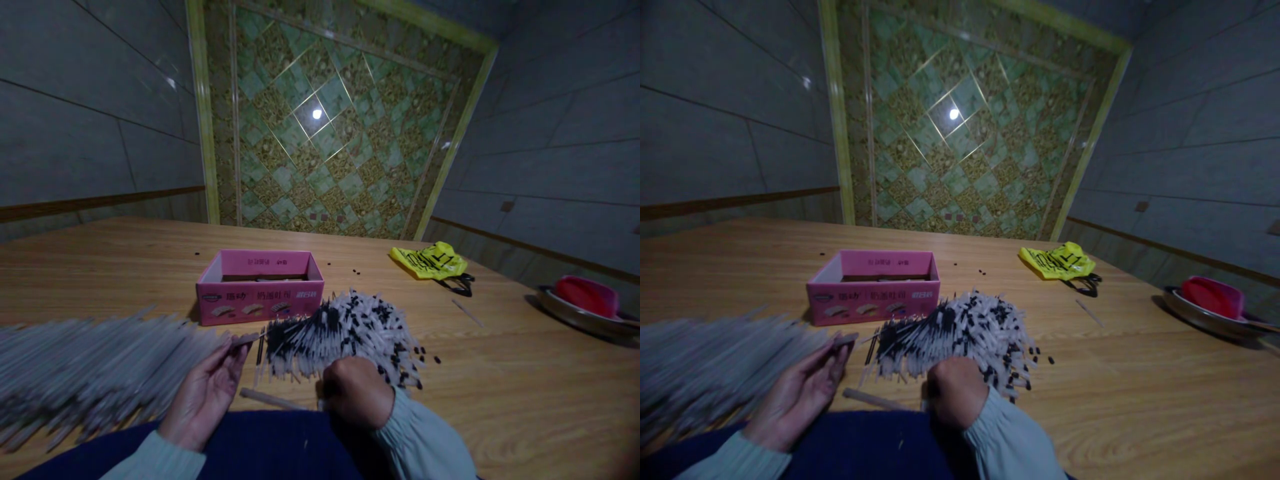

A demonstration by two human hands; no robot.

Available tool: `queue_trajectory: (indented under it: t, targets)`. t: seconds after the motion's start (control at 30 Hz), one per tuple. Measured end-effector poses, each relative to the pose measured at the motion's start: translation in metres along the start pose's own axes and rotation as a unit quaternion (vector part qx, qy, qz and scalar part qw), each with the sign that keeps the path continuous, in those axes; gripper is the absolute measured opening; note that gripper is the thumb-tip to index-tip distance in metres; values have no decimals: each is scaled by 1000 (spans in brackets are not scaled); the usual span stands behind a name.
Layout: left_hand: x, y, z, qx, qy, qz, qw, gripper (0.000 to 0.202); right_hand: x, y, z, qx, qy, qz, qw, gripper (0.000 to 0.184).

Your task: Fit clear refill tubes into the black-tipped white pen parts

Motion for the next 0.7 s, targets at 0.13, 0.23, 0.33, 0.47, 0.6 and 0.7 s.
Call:
queue_trajectory:
  t: [0.13,0.23,0.33,0.47,0.6,0.7]
  targets:
    - [1,1,0,13,-4,3,1000,22,1,-1,-2,3,-10,9,1000,15]
    - [1,3,-1,15,8,11,1000,22,0,2,-5,26,-13,37,999,15]
    - [0,4,-2,21,10,14,1000,22,-1,7,-7,74,-8,66,995,17]
    - [1,5,-2,32,2,7,999,22,1,6,-8,122,-5,75,990,14]
    - [0,2,-3,30,12,10,999,22,6,-5,-13,111,7,56,992,13]
    - [-2,0,-2,31,8,20,999,21,8,-8,-15,106,21,52,993,13]
Point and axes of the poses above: each hand's wrist, its own x-axis towards the middle knuckle, its own y-axis out of the back of the hand, z = x × y, the point moved 8 cm from there along x, towards the middle knuckle, and after that the axes turned 15 degrees about -z, right-handed, at the moved point
